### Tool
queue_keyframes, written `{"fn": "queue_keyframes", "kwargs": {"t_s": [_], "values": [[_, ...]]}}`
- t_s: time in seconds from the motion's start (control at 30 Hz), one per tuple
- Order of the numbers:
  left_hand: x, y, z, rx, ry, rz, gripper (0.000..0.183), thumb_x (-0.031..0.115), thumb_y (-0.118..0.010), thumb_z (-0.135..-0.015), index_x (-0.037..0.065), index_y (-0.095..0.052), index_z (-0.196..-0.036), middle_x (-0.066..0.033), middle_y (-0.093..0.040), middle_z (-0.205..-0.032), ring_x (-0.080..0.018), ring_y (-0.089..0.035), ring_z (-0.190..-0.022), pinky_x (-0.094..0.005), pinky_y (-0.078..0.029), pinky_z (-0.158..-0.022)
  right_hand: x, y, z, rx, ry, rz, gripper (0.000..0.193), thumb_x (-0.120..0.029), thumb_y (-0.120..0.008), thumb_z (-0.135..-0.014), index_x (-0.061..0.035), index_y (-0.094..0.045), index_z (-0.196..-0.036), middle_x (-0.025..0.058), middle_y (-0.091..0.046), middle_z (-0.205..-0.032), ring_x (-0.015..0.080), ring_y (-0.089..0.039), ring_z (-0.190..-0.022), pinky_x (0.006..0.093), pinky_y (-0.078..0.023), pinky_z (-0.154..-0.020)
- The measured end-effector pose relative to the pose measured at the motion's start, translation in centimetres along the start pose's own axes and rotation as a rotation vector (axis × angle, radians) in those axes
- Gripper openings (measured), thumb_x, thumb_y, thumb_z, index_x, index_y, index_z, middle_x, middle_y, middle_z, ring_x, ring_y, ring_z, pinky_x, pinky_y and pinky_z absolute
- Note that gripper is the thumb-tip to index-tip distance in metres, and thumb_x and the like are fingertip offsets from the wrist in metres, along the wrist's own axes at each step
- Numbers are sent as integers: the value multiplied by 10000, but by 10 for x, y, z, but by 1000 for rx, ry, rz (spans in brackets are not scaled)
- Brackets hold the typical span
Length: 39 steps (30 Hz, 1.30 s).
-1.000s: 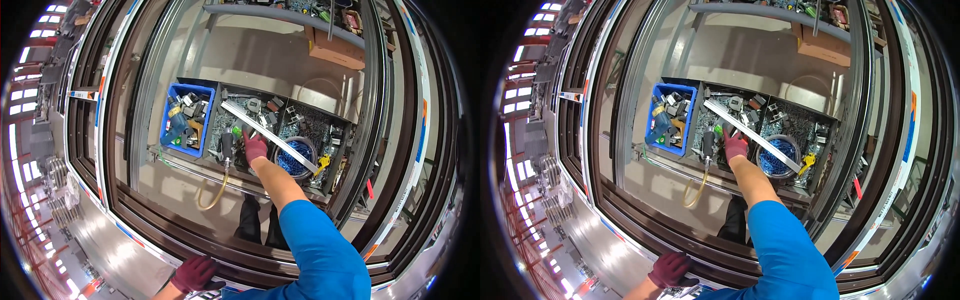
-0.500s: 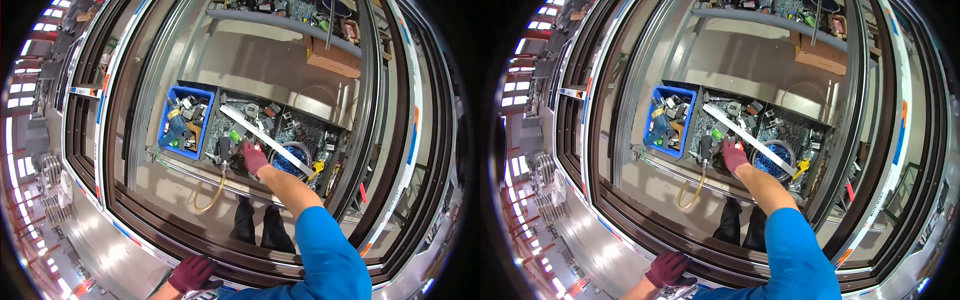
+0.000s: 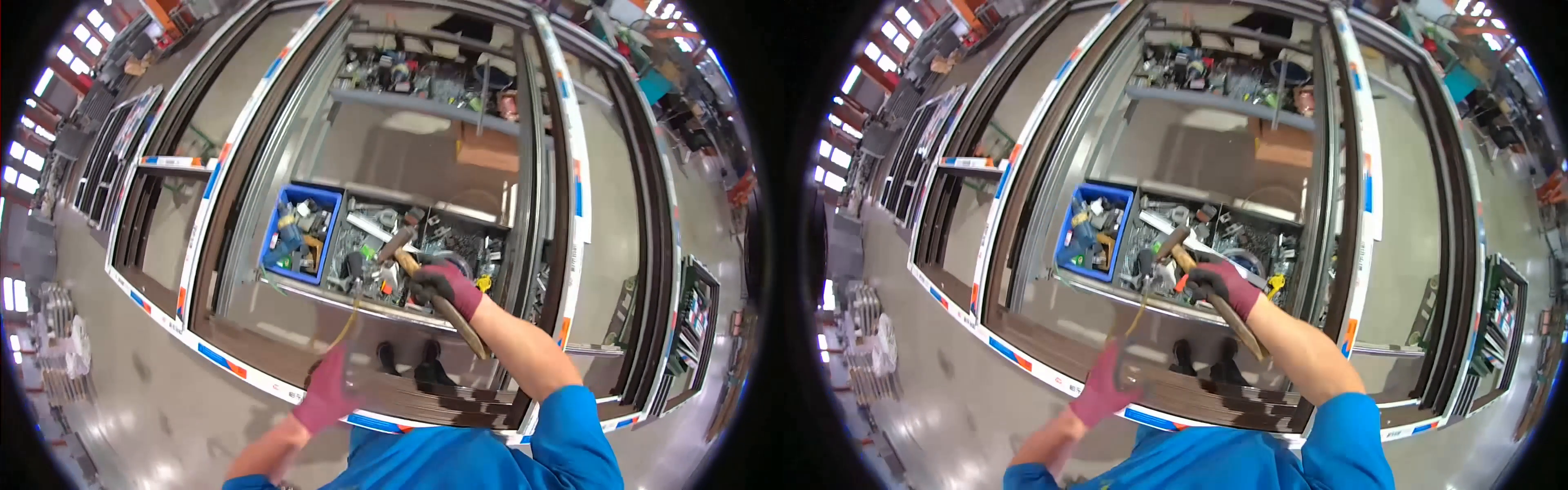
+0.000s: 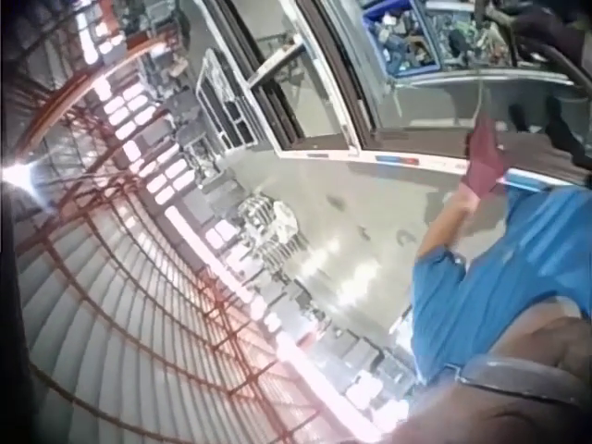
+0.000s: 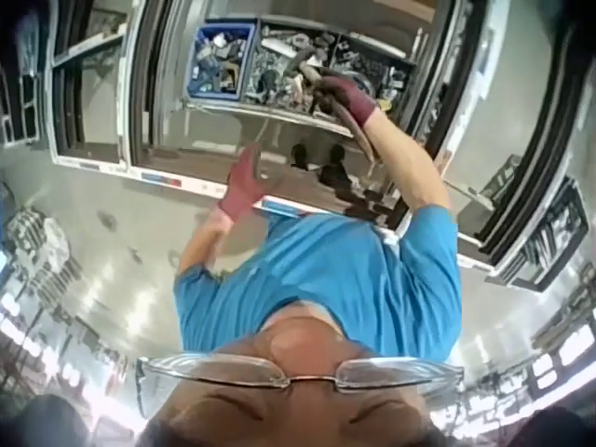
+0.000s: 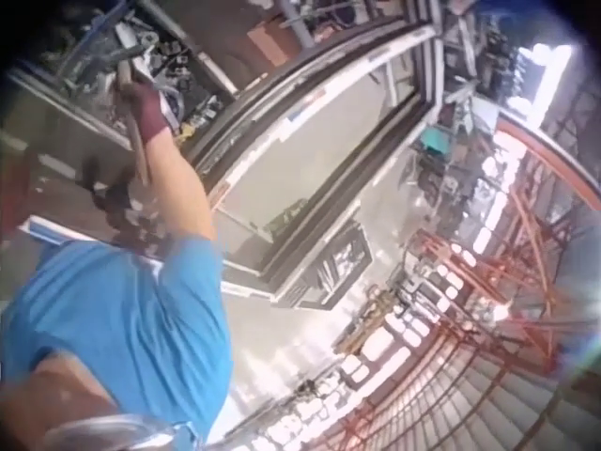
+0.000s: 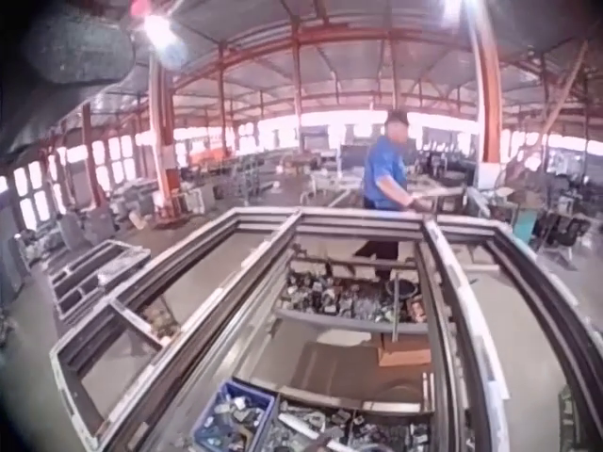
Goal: Assembling metal window frames using a drill and manual tools on a workbench in a factory setting.
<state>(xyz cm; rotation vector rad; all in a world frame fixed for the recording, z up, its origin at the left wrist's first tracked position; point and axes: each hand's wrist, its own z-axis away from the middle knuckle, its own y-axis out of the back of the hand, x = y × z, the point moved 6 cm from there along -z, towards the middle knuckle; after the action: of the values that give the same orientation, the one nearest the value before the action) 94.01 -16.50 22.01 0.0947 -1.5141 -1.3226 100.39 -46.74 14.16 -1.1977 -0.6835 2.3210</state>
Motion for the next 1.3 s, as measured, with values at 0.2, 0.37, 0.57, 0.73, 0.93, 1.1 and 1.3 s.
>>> {"fn": "queue_keyframes", "kwargs": {"t_s": [0.2, 0.37, 0.57, 0.73, 0.93, 1.1, 1.3], "values": [[56, 11, -98, 66, -144, 1027, 849, 262, -762, -973, 7, -299, -1638, -177, -455, -1581, -229, -464, -1448, -406, -474, -1140, -19, -87, 135, 86, 74, -98, 191, -204, -683, -969, -31, -666, -890, 35, -633, -820, 116, -601, -657, 270, -519, -637], [112, 15, -83, -130, -143, 1222, 672, 423, -752, -993, -17, -542, -1456, -77, -658, -1295, -177, -650, -1158, -357, -568, -994, 33, -76, 168, 196, 245, -136, 386, -324, -711, -972, -36, -694, -1227, -1, -641, -791, 87, -602, -644, 248, -476, -570], [156, -34, -57, -199, -162, 1088, 549, 243, -787, -935, -5, -557, -1369, -94, -684, -1193, -135, -670, -984, -287, -564, -833, 17, -94, 289, 291, 256, 131, 388, -396, -715, -1004, -125, -631, -1268, -18, -604, -752, 60, -566, -564, 223, -438, -495], [226, -55, -43, -266, -187, 1034, 621, 92, -859, -825, -6, -553, -1356, -116, -688, -1226, -186, -677, -1095, -341, -562, -946, 32, -41, 355, 333, 368, 144, 508, -294, -699, -1013, -78, -523, -1437, -9, -614, -843, 62, -577, -614, 232, -446, -534], [332, -99, -19, -244, -330, 693, 712, 210, -839, -808, -49, -574, -1416, -157, -683, -1307, -249, -652, -1253, -389, -505, -1089, 47, 16, 444, 395, 373, 66, 775, -219, -816, -947, -135, -409, -1602, -27, -629, -926, 54, -547, -644, 241, -461, -542], [414, -154, -9, -338, -389, 670, 695, 157, -851, -811, -74, -576, -1406, -154, -699, -1278, -222, -663, -1217, -360, -522, -1050, 61, 95, 499, 491, 753, 414, 890, -213, -843, -914, -74, -338, -1633, 35, -654, -1197, 39, -537, -709, 230, -449, -575], [440, -204, -11, -453, -303, 551, 676, 260, -783, -894, -102, -559, -1418, -206, -711, -1264, -236, -673, -1176, -358, -526, -1010, 58, 112, 555, 420, 478, 69, 723, -231, -811, -935, -93, -438, -1539, 0, -654, -1036, 43, -539, -672, 228, -415, -547]]}}
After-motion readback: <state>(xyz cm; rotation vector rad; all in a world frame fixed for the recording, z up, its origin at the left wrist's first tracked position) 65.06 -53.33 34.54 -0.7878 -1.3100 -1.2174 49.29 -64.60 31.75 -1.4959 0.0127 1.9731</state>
